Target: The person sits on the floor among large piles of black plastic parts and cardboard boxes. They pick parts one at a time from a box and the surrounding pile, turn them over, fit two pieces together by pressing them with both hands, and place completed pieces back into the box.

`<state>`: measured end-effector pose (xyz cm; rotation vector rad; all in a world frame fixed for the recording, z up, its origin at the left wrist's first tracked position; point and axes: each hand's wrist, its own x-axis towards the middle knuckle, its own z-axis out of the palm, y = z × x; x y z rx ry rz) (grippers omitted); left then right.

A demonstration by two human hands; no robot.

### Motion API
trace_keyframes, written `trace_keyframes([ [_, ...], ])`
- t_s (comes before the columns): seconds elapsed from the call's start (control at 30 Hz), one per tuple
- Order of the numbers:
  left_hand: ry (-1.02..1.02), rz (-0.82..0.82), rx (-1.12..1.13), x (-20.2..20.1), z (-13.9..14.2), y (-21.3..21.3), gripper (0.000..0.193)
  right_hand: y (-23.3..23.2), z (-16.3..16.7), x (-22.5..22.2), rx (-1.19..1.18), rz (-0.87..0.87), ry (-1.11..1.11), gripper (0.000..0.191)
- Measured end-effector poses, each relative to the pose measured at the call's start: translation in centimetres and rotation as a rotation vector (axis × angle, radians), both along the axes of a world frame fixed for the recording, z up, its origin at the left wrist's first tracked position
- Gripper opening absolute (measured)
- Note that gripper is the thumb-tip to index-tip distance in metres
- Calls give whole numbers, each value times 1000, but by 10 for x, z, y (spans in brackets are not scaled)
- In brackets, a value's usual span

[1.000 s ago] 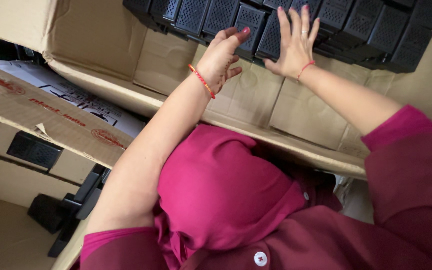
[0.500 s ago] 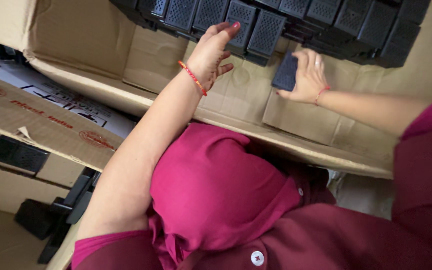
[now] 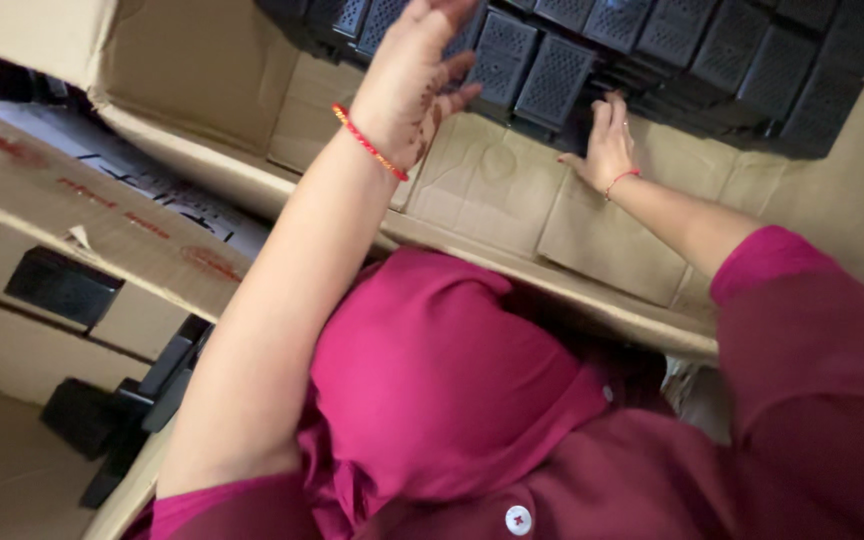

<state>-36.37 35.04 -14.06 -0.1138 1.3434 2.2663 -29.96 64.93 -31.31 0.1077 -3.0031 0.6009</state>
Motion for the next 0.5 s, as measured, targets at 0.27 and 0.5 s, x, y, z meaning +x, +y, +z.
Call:
trace_keyframes([
  [0.27, 170, 44, 208, 77, 91, -78, 46, -17, 13, 17, 129, 242, -331, 33],
  [0.5, 179, 155, 120, 160, 151, -129, 64, -31, -2, 1, -66, 320, -116, 46],
])
